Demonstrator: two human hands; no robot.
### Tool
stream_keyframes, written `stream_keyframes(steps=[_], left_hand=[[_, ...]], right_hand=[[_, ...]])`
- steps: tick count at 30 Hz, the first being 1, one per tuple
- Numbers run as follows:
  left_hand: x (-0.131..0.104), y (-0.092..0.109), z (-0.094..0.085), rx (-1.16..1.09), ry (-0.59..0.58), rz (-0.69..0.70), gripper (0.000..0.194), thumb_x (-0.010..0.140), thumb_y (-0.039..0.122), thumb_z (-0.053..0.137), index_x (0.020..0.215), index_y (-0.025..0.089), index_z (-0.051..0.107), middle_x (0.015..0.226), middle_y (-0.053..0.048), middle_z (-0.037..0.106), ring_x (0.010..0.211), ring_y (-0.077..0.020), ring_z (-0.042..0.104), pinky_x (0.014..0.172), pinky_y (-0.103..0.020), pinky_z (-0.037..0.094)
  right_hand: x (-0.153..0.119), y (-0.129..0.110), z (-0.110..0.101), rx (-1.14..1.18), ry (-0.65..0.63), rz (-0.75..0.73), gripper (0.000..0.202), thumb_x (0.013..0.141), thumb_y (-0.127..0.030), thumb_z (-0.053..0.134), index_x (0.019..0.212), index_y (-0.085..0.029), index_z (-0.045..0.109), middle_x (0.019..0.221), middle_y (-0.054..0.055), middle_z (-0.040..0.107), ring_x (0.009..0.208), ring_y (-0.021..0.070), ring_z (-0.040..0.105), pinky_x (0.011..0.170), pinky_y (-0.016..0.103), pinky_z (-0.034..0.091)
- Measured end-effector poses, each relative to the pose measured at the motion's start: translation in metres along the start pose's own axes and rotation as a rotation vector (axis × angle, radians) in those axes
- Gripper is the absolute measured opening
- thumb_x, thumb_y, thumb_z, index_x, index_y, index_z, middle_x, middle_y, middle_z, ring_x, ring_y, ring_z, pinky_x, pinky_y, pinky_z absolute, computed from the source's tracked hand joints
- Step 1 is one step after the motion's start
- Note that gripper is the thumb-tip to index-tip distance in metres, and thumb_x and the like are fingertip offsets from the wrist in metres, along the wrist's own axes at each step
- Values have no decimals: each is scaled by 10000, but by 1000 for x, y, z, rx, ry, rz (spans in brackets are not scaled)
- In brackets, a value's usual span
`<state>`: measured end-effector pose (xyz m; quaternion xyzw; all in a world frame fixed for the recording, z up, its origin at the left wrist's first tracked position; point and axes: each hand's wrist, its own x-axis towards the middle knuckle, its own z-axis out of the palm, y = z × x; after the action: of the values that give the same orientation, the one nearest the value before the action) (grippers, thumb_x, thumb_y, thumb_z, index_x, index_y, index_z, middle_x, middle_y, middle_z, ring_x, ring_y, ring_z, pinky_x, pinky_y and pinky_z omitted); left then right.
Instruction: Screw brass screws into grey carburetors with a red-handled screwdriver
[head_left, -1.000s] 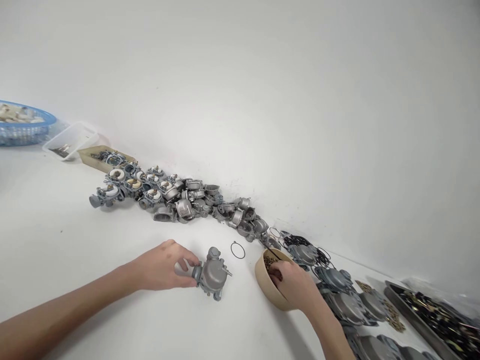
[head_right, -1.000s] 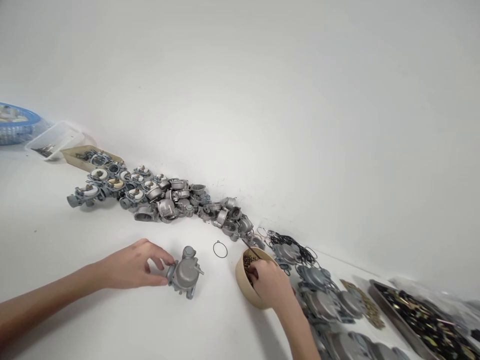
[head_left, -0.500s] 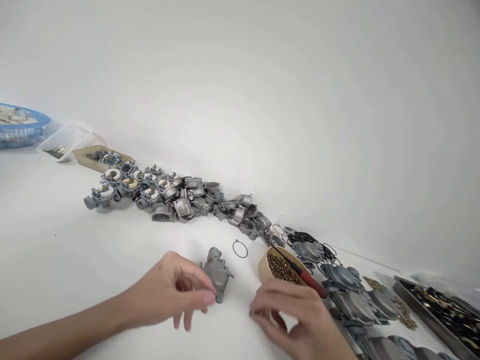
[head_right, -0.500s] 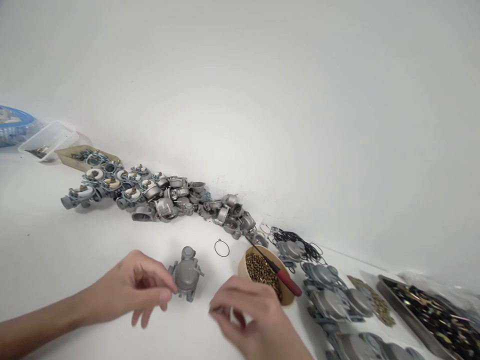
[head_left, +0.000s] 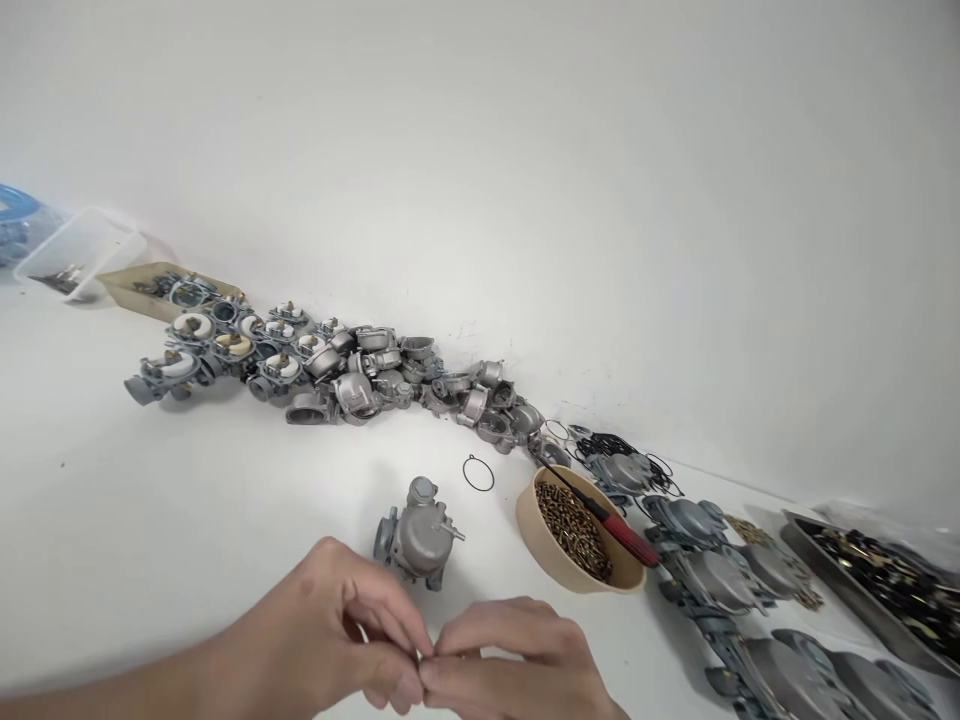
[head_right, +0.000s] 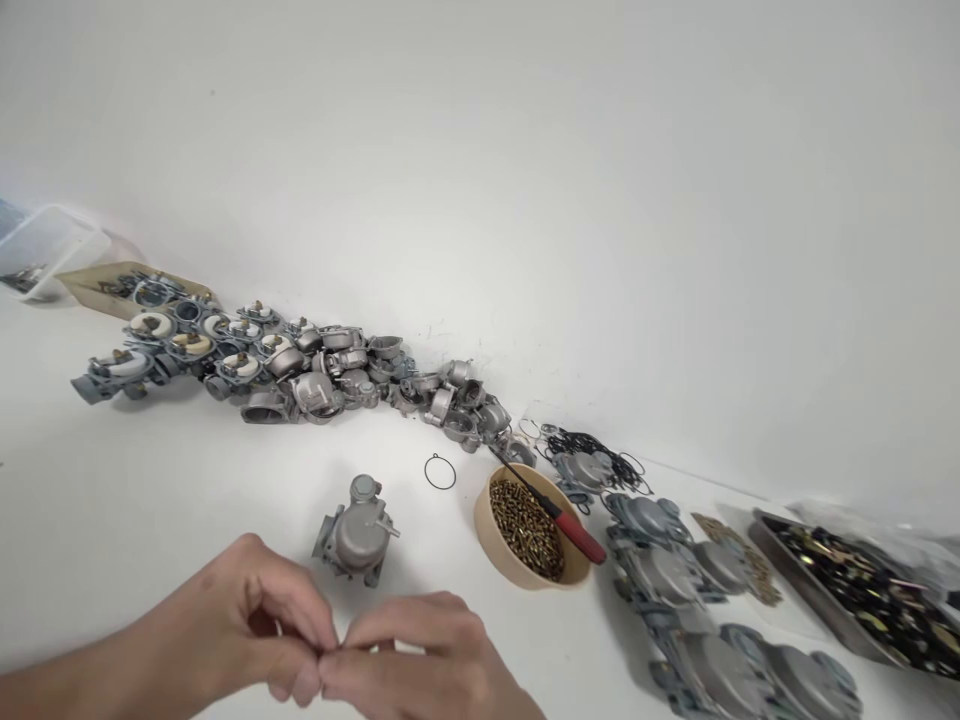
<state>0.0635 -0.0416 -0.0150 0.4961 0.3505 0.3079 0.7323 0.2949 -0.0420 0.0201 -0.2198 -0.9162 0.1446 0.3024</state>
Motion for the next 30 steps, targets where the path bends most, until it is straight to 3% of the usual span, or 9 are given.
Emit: stream_keyframes(steps=[5,8,12,16,22,30], left_hand=[[-4,15,-24,275,174,176,165,805,383,798,829,234,866,744,-24,801,648,-178,668,629,-272,577],[-3,19,-37,393,304,268,185,828,425,784,841,254,852,831,-23,806,700,-184,668,610,-256,556],[5,15,-41,491,355,322,192,831,438,783,821,251,825,860,-24,791,742,-187,675,604,-242,526],[14,5,-40,474,337,326,202,826,439,781,808,241,818,843,-26,781,703,-176,653,582,-241,533],[16,-3,-41,406,274,311,213,847,430,763,913,247,851,905,-40,803,734,-198,681,610,-275,599],[19,-1,-42,592,261,402,156,872,366,729,881,259,842,867,-17,809,717,-184,694,608,-259,580]], right_hand=[[10,22,-11,107,212,131,244,963,-99,633,1087,-238,790,919,51,786,753,139,742,621,234,592],[6,43,-6,162,357,343,154,948,-194,681,1056,-221,788,846,56,800,758,187,775,579,262,618],[2,58,10,305,390,605,156,871,-326,774,941,-187,770,792,52,805,683,204,780,522,256,622],[5,60,19,288,391,611,143,838,-332,785,848,-194,818,757,48,806,556,165,716,538,276,623],[10,56,22,274,394,559,121,840,-284,742,877,-230,844,862,63,820,759,192,759,644,283,618],[9,57,24,307,398,540,112,851,-249,709,881,-210,810,872,72,808,773,191,756,663,285,597]])
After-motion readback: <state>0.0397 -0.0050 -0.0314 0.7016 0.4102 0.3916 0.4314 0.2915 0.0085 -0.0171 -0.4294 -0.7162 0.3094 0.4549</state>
